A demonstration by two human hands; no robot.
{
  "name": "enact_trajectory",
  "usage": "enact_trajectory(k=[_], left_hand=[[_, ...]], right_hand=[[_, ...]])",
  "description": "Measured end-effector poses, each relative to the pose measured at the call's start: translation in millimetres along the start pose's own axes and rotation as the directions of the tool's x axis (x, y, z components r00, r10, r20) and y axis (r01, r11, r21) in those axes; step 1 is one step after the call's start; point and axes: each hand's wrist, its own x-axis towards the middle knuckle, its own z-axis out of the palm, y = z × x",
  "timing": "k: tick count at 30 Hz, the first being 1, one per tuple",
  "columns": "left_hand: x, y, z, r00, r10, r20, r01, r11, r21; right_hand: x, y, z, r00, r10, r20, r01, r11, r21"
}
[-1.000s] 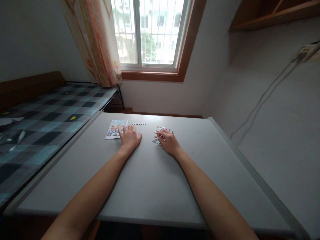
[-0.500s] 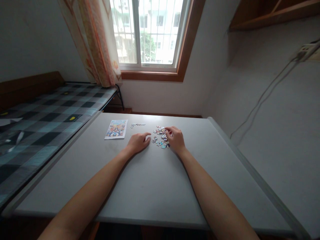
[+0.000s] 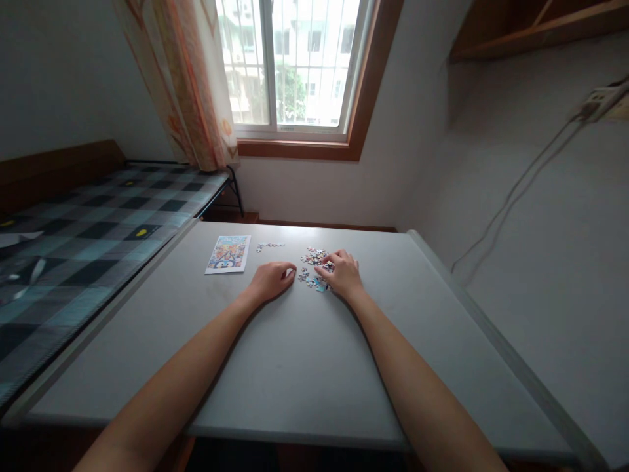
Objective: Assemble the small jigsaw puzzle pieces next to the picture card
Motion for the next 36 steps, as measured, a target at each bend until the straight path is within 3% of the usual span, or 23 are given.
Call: enact_trajectory(k=[8, 20, 32, 36], left_hand=[[0, -1, 1.4, 1.000, 0.009, -0.010, -0.009, 1.000, 0.002], [-1, 0, -0.2, 1.000, -0.001, -0.006, 0.000, 1.000, -0.004], [1, -3, 4.3, 0.998, 0.042, -0.047, -0.044, 0.998, -0.045], [1, -6, 7.0, 0.995, 0.064, -0.075, -0.070, 0.995, -0.070]], right_hand=[[-1, 1, 4, 1.000, 0.001, 0.028, 0.000, 1.000, -0.023], [0, -2, 3, 0.991, 0.092, 0.094, -0.095, 0.995, 0.026], [0, -9, 1, 0.996, -0.080, 0.040, 0.073, 0.986, 0.148], [9, -13, -13, 0.988, -0.149, -0.029, 0.152, 0.956, 0.250]])
